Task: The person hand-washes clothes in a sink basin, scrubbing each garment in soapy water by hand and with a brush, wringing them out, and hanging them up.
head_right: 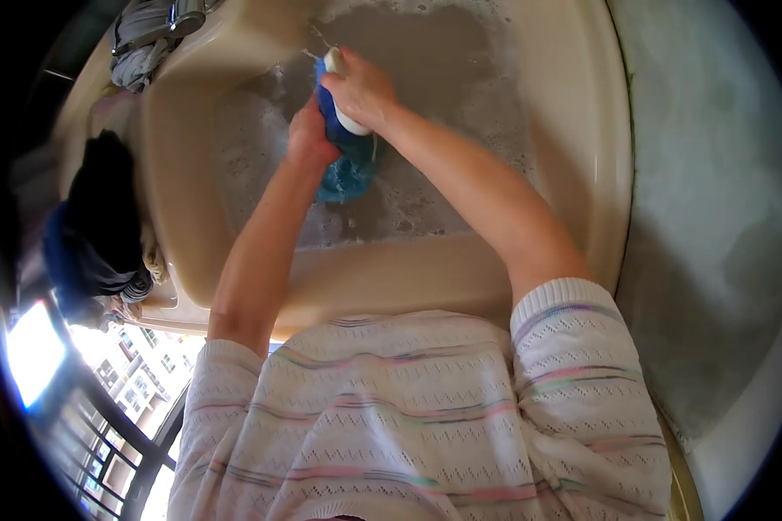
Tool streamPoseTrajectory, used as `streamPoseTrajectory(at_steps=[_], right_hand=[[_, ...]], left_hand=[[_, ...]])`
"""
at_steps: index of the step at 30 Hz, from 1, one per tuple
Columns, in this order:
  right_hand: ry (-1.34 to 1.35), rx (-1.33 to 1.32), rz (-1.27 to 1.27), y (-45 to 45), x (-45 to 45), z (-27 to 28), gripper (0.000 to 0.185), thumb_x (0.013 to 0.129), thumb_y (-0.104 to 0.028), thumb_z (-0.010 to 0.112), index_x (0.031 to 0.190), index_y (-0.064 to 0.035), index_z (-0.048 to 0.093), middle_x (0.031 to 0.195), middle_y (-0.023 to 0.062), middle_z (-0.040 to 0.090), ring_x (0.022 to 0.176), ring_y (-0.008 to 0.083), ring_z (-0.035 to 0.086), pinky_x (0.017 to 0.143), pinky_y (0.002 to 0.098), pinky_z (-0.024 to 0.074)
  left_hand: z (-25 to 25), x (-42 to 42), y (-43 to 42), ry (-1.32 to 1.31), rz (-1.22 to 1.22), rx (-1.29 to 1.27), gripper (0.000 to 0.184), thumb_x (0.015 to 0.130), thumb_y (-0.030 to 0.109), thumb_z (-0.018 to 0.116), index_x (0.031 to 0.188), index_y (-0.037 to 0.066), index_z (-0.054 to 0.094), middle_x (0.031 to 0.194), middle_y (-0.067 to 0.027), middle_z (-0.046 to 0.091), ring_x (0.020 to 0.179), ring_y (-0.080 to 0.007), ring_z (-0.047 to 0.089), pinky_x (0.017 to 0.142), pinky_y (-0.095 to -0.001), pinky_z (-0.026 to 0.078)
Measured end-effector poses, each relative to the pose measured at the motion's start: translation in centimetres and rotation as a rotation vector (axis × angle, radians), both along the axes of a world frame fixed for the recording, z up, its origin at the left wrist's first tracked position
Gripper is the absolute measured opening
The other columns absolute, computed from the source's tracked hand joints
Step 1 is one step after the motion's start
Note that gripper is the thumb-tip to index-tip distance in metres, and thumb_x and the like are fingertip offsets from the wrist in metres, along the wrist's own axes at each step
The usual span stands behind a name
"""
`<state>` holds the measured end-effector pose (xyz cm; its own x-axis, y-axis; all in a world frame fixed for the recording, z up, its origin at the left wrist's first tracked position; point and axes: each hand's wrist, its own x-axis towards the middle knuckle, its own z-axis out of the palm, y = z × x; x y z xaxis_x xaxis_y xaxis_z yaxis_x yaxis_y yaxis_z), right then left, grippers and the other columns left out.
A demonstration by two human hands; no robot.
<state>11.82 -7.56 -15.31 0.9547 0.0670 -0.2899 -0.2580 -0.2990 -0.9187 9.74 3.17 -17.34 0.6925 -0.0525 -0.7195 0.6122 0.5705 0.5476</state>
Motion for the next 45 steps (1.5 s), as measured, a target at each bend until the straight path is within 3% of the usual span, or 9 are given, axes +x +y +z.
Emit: streamPoseTrajectory(at_steps=[7,14,18,24,28,36,37,42,45], right_hand=[[0.07,0.153,-0.053,0.3,-0.1,-2.6,0.062,0.075,-0.032,0.057,0.127,-0.0041,0.039,0.117,0.018,0.052,0.107,0.0259,0.051,0.087,0.0315,0.0408],[-0.047,-0.255,-0.129,-3.0,3.4,-6.7,0.065,0.071,-0.039,0.055,0.128,-0.011,0.04,0.111,0.0176,0.056,0.1,0.0324,0.054,0.084,0.0359,0.0427],[0.021,-0.263,0.13,-3.7,-1.8,4.4,0.067,0.072,-0.043,0.053,0.131,-0.0154,0.036,0.108,0.0185,0.057,0.098,0.0328,0.055,0.083,0.0365,0.0435],[-0.09,-0.226,0.025,-0.4,1.3,-1.0,0.064,0.076,-0.04,0.05,0.132,-0.0165,0.032,0.107,0.0199,0.056,0.097,0.0376,0.054,0.084,0.0413,0.0428],[-0.057,-0.305,0.115,0.6,-4.5,4.2,0.062,0.075,-0.036,0.056,0.129,-0.0128,0.038,0.119,0.019,0.05,0.109,0.0333,0.048,0.089,0.036,0.0394],[-0.029,0.373,-0.258,-3.1,4.0,-1.8,0.068,0.072,-0.034,0.062,0.126,0.0001,0.038,0.102,0.0192,0.057,0.094,0.0282,0.057,0.076,0.0379,0.0475],[0.074,0.523,-0.127,-5.1,4.3,-1.0,0.065,0.073,-0.033,0.063,0.122,0.002,0.04,0.1,0.0166,0.058,0.089,0.0247,0.059,0.072,0.0349,0.0494],[0.443,1.025,0.109,-8.8,2.3,4.9,0.05,0.078,-0.034,0.062,0.112,-0.0002,0.048,0.092,0.0105,0.059,0.077,0.0158,0.06,0.064,0.0274,0.0526],[0.37,0.753,0.145,-8.4,0.5,6.0,0.048,0.078,-0.034,0.061,0.11,0.0003,0.051,0.091,0.0095,0.059,0.074,0.012,0.06,0.061,0.0238,0.0518]], left_hand=[[0.3,-0.1,0.1,0.081,-0.015,-0.058,0.038,0.093,0.032,0.033,0.111,0.003,0.05,0.104,-0.0113,0.057,0.095,-0.0236,0.056,0.081,-0.039,0.047],[-0.9,1.0,3.3,0.081,-0.255,-0.607,0.038,0.092,0.033,0.036,0.104,0.002,0.054,0.094,-0.0099,0.061,0.086,-0.0265,0.059,0.079,-0.0404,0.048],[0.4,0.6,2.0,0.182,-0.094,-0.319,0.034,0.092,0.03,0.037,0.105,0.002,0.053,0.097,-0.0117,0.06,0.088,-0.0266,0.059,0.079,-0.0407,0.048],[0.1,-0.9,-1.1,0.082,-0.064,-0.065,0.036,0.093,0.027,0.03,0.113,0.001,0.047,0.109,-0.0153,0.053,0.101,-0.0282,0.053,0.086,-0.0432,0.044],[0.6,0.2,-0.8,0.028,-0.067,-0.035,0.033,0.091,0.023,0.033,0.109,0.001,0.049,0.105,-0.0145,0.055,0.095,-0.0269,0.055,0.08,-0.0421,0.047],[2.1,0.5,0.6,0.057,-0.264,-0.347,0.036,0.092,0.03,0.036,0.11,0.002,0.049,0.104,-0.0123,0.057,0.088,-0.0273,0.058,0.077,-0.0399,0.049],[-0.2,1.2,2.6,-0.02,-0.399,-0.721,0.038,0.091,0.032,0.039,0.11,0.002,0.05,0.104,-0.0115,0.057,0.091,-0.0261,0.058,0.08,-0.0392,0.047],[6.0,0.8,1.5,-0.042,-0.369,-0.379,0.039,0.088,0.032,0.048,0.112,0.002,0.05,0.102,-0.0094,0.058,0.092,-0.0222,0.056,0.083,-0.0355,0.045],[7.8,0.8,1.8,-0.193,-0.437,-0.292,0.04,0.084,0.027,0.055,0.114,0.001,0.049,0.102,-0.009,0.058,0.093,-0.0207,0.056,0.083,-0.0337,0.045]])
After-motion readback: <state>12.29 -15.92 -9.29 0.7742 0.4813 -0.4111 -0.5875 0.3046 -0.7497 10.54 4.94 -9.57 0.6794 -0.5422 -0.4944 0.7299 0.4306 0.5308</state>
